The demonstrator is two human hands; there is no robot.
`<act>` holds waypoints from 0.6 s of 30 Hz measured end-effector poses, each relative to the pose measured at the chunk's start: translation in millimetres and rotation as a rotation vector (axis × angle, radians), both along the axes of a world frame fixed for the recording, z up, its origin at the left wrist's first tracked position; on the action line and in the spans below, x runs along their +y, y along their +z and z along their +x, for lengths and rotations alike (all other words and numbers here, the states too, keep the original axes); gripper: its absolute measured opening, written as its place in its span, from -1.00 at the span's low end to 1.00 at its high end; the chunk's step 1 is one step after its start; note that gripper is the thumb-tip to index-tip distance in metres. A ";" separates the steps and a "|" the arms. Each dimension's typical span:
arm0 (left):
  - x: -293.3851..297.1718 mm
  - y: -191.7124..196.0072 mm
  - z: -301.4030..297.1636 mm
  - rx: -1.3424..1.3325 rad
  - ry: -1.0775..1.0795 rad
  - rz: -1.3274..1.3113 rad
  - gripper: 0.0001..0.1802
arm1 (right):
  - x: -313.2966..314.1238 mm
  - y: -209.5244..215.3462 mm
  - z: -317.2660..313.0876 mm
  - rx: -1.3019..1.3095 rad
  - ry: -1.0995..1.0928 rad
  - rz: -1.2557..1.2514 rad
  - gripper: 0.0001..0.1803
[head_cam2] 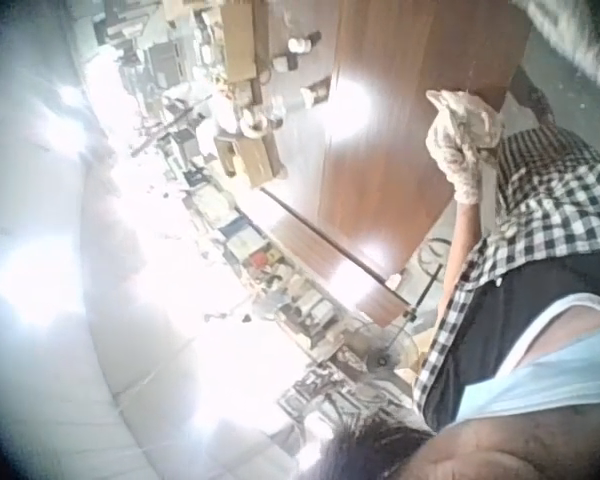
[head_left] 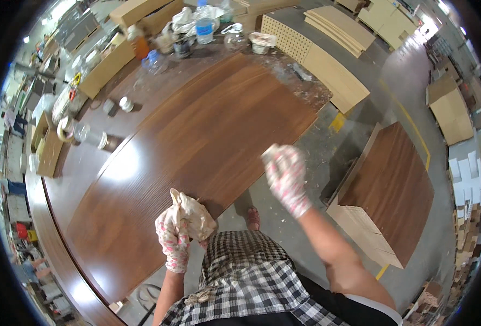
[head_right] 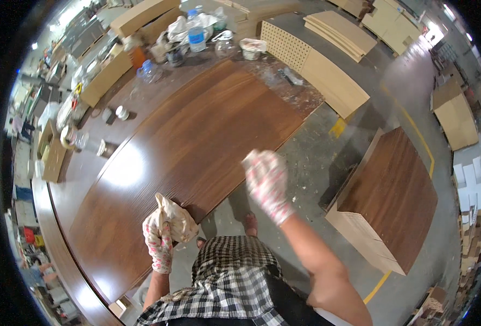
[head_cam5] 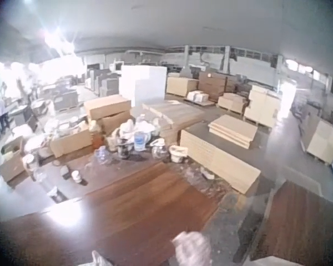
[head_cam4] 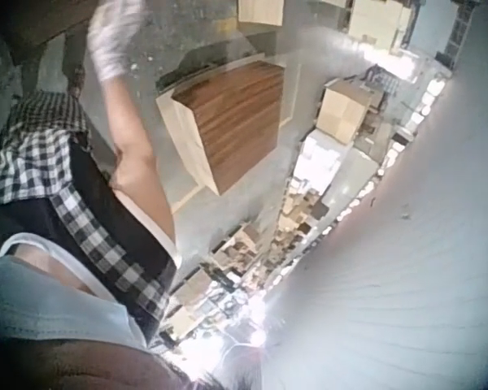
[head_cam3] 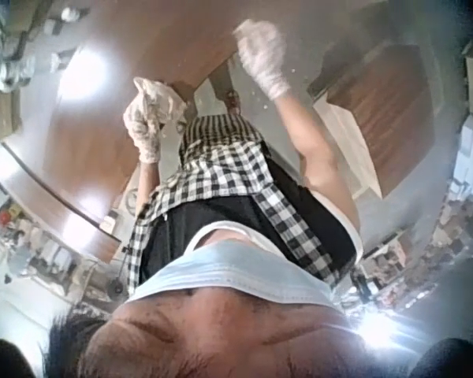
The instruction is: The person wipes a wooden panel with a cloth, touches a bottle, uses a small tool to scrape the edges, and then lifts the panel to place it on a stack of wooden panels.
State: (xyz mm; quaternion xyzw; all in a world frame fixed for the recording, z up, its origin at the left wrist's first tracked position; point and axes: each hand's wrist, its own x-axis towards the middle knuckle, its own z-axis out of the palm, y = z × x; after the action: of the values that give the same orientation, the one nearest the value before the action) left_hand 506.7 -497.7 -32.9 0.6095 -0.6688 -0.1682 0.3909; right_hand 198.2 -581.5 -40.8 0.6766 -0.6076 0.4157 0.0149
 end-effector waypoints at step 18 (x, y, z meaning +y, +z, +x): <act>-3.6 -26.2 -0.8 -0.503 -0.007 -0.061 -0.57 | -80.4 -11.7 -142.4 -0.009 -0.177 -0.073 -0.68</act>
State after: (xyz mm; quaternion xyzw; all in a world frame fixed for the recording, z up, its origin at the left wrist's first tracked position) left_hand 505.9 -501.3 -59.1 0.6176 -0.7521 0.0077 0.2299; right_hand 55.8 -661.9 -52.4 0.6174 -0.6495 0.4378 0.0732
